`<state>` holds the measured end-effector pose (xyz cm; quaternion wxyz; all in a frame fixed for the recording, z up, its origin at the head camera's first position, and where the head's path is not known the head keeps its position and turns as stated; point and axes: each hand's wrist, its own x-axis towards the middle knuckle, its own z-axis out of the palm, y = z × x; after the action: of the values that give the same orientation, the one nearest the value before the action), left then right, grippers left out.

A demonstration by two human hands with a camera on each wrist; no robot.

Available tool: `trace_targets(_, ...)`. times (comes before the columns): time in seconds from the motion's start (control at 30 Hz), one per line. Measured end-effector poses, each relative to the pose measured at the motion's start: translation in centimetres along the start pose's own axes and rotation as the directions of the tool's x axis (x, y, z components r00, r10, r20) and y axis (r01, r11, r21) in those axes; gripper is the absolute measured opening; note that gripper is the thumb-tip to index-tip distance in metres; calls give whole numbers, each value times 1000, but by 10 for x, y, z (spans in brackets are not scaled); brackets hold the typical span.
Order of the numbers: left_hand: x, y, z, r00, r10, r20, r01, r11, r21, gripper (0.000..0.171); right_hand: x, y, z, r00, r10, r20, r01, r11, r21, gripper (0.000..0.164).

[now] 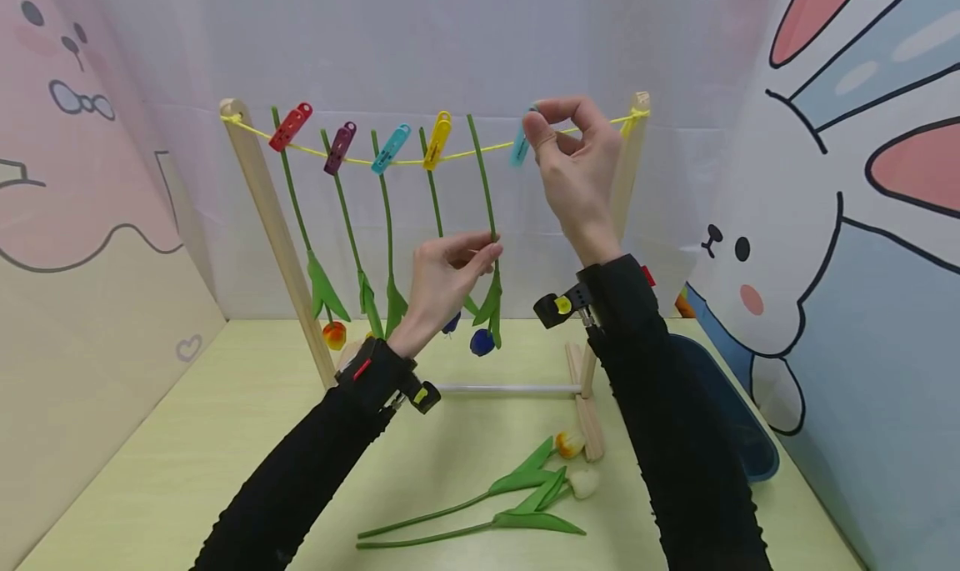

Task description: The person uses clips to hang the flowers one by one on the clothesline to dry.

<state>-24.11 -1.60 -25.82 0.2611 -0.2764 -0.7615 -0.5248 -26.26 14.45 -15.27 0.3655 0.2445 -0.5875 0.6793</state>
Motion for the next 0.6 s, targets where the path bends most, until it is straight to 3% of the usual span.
trace_targets(0.2,3,0,1,1000,-12,-9,12,1000,-17,26,8,-5,7,995,94,-17,-94,994,50,5)
trace_targets(0.6,9,5,0,997,-81,12,81,995,-49,25,12,1,23,998,-24,-64,26,999,26,21)
